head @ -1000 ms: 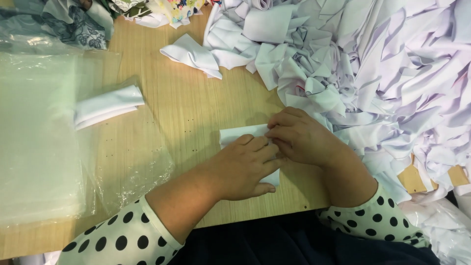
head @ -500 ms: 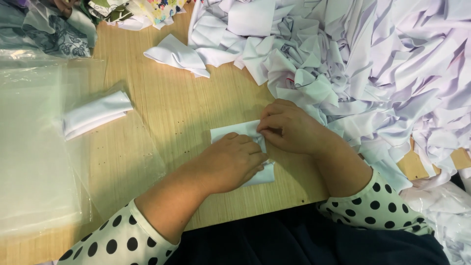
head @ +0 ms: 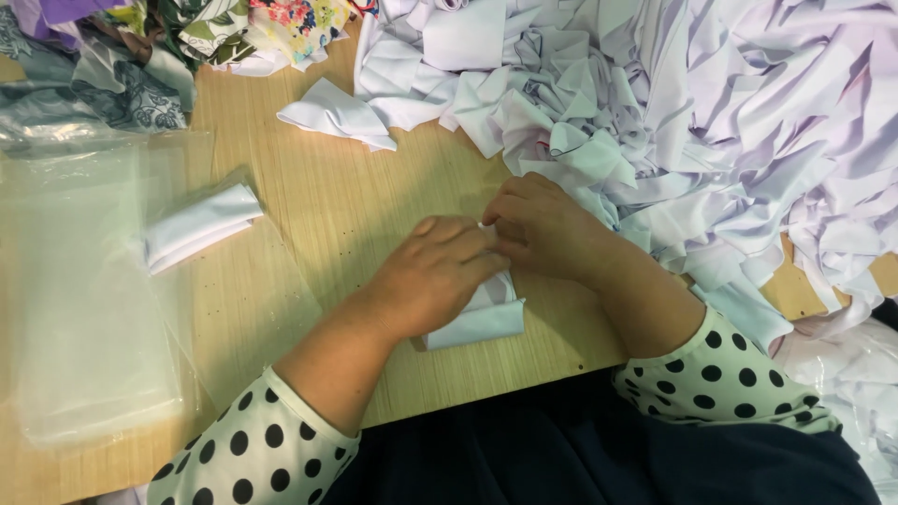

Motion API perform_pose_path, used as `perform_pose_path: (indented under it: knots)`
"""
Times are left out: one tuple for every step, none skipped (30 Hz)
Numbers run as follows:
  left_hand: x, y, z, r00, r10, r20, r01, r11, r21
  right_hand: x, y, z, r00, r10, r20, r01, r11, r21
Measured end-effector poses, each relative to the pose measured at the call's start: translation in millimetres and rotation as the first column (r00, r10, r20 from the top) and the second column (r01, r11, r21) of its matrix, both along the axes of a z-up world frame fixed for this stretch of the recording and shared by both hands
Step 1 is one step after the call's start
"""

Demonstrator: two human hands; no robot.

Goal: Folding white fabric strips and placing them into clear plastic bags for packaging.

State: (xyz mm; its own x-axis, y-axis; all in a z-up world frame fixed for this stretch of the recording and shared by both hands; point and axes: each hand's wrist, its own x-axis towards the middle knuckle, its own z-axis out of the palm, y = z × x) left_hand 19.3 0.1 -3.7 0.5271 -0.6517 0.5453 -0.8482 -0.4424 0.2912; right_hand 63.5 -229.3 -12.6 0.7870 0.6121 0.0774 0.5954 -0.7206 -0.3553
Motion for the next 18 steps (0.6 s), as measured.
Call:
perform_pose_path:
  knots:
    - [-1.3, -4.2, -4.4, 1.0, -0.005, 0.003, 0.005, 1.0, 0.004, 1.4, -1.5, -5.1, 1.0, -0.005, 0.003, 0.005, 1.0, 0.004]
    - [-3.9, -8.5, -9.4, 0.999, -0.04, 0.031, 0.039, 0.999, 0.025, 1.3, -3.3, -10.7, 1.0, 0.009, 0.029, -0.01, 1.0, 0.011]
    - [-6.7, -12.6, -14.4, 0.996, -0.075, 0.058, 0.072, 0.996, 0.048, 1.2, -4.9, -16.4, 0.998, 0.023, 0.054, -0.024, 1.0, 0.018]
    - [-4.8, -14.3, -15.3, 0.995, -0.078, 0.061, 0.075, 0.996, 0.051, 1.2, -6.5, -20.6, 0.998, 0.019, 0.057, -0.021, 1.0, 0.021]
    - [-3.0, -15.8, -16.1, 0.994, -0.072, 0.085, 0.069, 0.997, 0.04, 1.2, -7.8, -24.9, 0.999, 0.011, 0.043, -0.013, 0.999, 0.041]
    - [-2.1, -17.2, -17.4, 0.992, -0.065, 0.106, 0.063, 0.998, 0.03, 0.3, -9.0, -29.7, 1.0, 0.004, 0.027, -0.006, 0.998, 0.061]
    - [-0.1, -18.1, -22.1, 0.992, -0.069, 0.108, 0.066, 0.997, 0.033, 0.0, -9.4, -29.7, 1.0, 0.001, 0.028, -0.003, 0.998, 0.064]
    - [1.6, -19.1, -27.0, 0.989, -0.067, 0.129, 0.062, 0.997, 0.044, -0.7, -9.9, -29.9, 0.999, -0.001, 0.053, -0.004, 0.996, 0.091]
    - [3.4, -20.4, -31.6, 0.986, -0.066, 0.151, 0.058, 0.997, 0.055, -1.2, -10.7, -30.0, 0.997, -0.004, 0.077, -0.005, 0.993, 0.118]
    - [4.3, -20.1, -35.2, 0.985, -0.073, 0.155, 0.064, 0.996, 0.059, -2.1, -9.8, -29.8, 0.997, -0.011, 0.081, 0.001, 0.993, 0.122]
    - [5.5, -20.1, -38.5, 0.983, -0.076, 0.168, 0.069, 0.996, 0.051, -2.9, -9.1, -29.4, 0.995, -0.012, 0.094, -0.002, 0.99, 0.138]
    - [6.5, -20.4, -42.0, 0.98, -0.079, 0.181, 0.072, 0.997, 0.042, -3.8, -8.8, -29.0, 0.994, -0.012, 0.106, -0.005, 0.988, 0.153]
    - [6.0, -18.9, -40.1, 0.979, -0.085, 0.185, 0.078, 0.996, 0.045, -7.0, -8.4, -26.1, 0.994, -0.017, 0.11, 0.0, 0.988, 0.155]
    - [5.7, -17.7, -38.3, 0.979, -0.083, 0.185, 0.071, 0.995, 0.067, -10.2, -8.2, -23.2, 0.989, -0.033, 0.145, 0.011, 0.988, 0.152]
    - [5.6, -16.2, -36.6, 0.979, -0.081, 0.186, 0.065, 0.994, 0.089, -13.1, -7.8, -20.3, 0.982, -0.049, 0.18, 0.022, 0.988, 0.15]
    - [4.9, -15.8, -35.3, 0.978, -0.084, 0.19, 0.068, 0.994, 0.089, -21.5, -8.8, -12.4, 0.982, -0.052, 0.184, 0.025, 0.988, 0.15]
    - [4.4, -15.1, -34.2, 0.98, -0.094, 0.175, 0.077, 0.992, 0.103, -29.7, -9.6, -4.7, 0.97, -0.076, 0.231, 0.043, 0.989, 0.144]
    - [3.5, -14.5, -33.3, 0.983, -0.1, 0.157, 0.082, 0.99, 0.115, -37.6, -10.3, 2.9, 0.957, -0.094, 0.276, 0.058, 0.989, 0.138]
